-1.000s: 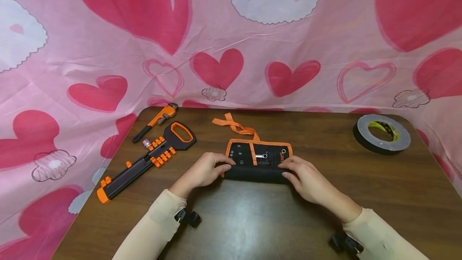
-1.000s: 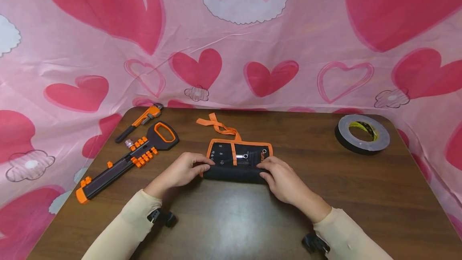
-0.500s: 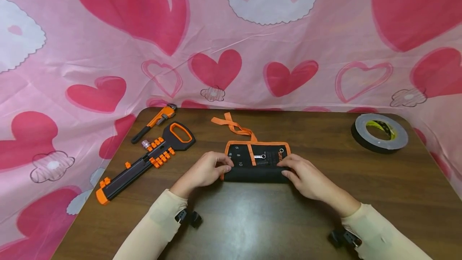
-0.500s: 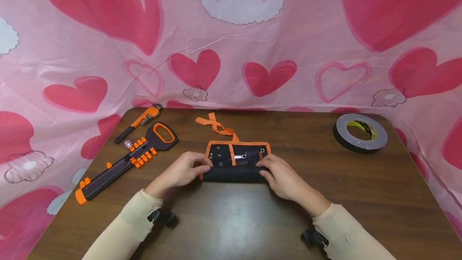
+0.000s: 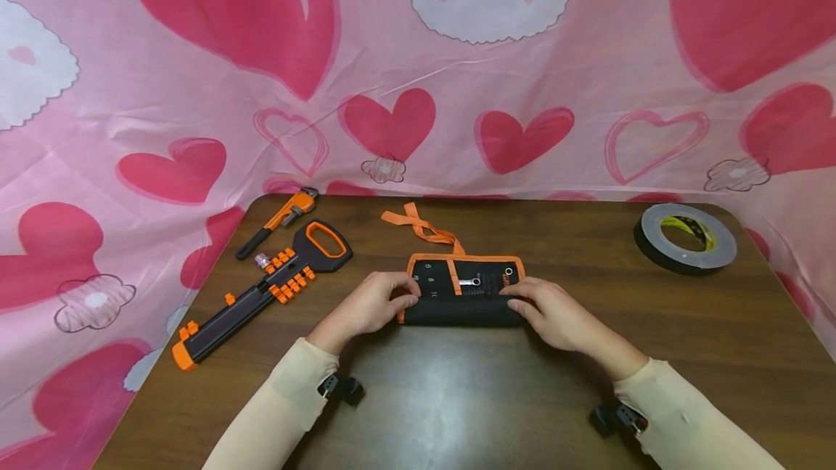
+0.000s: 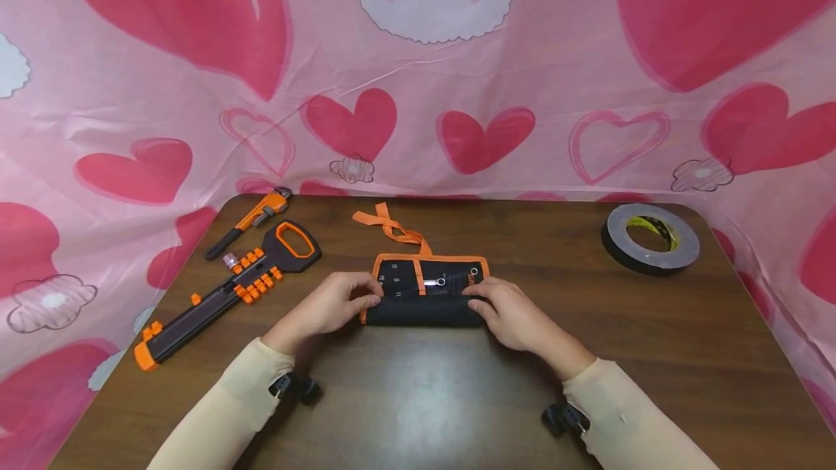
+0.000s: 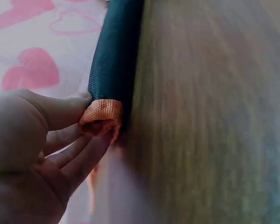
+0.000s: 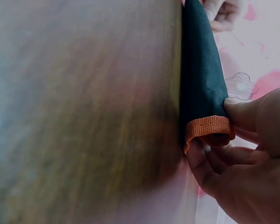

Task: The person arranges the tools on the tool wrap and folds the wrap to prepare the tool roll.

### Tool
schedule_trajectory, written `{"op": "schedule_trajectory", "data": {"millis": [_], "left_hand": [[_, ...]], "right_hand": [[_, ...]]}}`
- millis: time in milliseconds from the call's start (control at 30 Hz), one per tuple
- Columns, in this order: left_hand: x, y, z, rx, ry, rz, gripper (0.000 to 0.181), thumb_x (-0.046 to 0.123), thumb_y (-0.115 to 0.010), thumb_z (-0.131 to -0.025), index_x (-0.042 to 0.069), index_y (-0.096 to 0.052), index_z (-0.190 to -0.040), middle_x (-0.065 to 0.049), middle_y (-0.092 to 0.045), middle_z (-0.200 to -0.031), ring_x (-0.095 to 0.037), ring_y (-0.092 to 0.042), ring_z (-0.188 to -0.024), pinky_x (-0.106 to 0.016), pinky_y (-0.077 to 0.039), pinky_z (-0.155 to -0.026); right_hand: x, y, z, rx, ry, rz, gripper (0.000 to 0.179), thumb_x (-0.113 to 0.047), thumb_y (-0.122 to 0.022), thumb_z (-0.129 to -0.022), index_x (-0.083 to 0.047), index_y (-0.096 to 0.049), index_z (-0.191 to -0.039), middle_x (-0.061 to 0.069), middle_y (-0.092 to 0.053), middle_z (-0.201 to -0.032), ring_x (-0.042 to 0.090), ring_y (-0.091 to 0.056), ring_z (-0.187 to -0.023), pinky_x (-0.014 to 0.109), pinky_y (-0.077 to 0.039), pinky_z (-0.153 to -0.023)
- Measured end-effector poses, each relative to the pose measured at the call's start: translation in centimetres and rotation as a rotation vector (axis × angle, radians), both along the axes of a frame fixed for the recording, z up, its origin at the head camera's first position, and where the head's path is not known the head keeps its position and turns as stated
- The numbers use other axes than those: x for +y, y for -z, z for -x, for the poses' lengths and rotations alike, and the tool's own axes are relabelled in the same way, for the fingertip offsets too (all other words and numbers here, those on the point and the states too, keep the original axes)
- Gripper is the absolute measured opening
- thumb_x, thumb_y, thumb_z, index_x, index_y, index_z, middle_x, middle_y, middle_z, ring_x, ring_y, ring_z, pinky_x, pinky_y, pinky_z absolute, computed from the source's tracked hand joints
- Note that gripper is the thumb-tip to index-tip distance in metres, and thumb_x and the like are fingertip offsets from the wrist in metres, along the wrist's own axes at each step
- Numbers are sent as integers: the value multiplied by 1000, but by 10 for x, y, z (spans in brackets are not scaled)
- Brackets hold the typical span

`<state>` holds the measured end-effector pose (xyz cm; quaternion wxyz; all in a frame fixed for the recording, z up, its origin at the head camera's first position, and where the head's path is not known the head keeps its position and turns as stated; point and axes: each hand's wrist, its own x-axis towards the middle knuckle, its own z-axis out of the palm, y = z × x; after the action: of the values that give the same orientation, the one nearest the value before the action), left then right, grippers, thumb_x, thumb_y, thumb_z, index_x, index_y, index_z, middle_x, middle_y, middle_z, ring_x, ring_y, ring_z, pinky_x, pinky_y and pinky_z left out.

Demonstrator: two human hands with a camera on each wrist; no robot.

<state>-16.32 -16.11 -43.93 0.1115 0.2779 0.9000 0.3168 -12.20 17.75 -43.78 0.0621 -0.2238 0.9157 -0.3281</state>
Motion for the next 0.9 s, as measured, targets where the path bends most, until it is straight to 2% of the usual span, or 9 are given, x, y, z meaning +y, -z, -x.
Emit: {"op": "schedule_trajectory", "data": {"millis": [100,200,333,567,700,800,900], "left_hand": [[0,-6,-5,143,89,113,12,17,-78,-101,12,-79,-111,-2,-76,-111,-15,-69,-101,-38,-61,-96],[0,-11,-10,211,181,179,30,27,-84,-97,8,-78,-119,-5,-73,-125,-22,-69,-118,-43,-59,-106],[-4,-13,-12,170,240,205,49,31,-89,-92,6,-74,-131,-8,-68,-139,-24,-65,-130,-43,-55,-113],[-14,-5,-4,87,281,171,47,19,-83,-97,8,-68,-140,-5,-63,-147,-22,-63,-136,-42,-54,-114],[-16,-3,-2,87,290,140,44,15,-80,-99,9,-69,-141,-5,-66,-146,-22,-65,-133,-42,-56,-111],[-17,-2,-1,92,284,112,42,12,-79,-99,9,-71,-140,-6,-68,-145,-21,-68,-130,-41,-58,-109],[-18,-2,0,95,287,89,41,10,-78,-99,9,-72,-139,-7,-70,-144,-21,-69,-129,-41,-59,-108]], "right_hand": [[-1,-1,2,-4,-18,1,23,-8,-66,-106,-1,-76,-126,15,-76,-122,33,-71,-113,61,-56,-103],[-1,-2,5,-7,-31,-2,23,-9,-64,-107,-1,-76,-126,15,-77,-123,34,-71,-115,61,-56,-103],[2,0,9,-42,-40,10,25,-11,-64,-108,-1,-76,-126,17,-76,-124,37,-71,-118,63,-54,-105],[17,29,28,-50,-69,7,33,-26,-62,-111,-3,-76,-130,20,-76,-126,37,-71,-116,60,-56,-102],[11,13,22,-116,-52,10,31,-22,-63,-110,-3,-75,-131,20,-76,-129,41,-69,-121,65,-53,-105],[6,1,17,-141,-9,25,30,-17,-65,-108,-4,-75,-133,19,-75,-132,39,-69,-123,67,-52,-107],[3,-1,12,-107,55,42,26,-15,-70,-105,-6,-76,-129,14,-77,-127,32,-70,-115,60,-55,-104]]}}
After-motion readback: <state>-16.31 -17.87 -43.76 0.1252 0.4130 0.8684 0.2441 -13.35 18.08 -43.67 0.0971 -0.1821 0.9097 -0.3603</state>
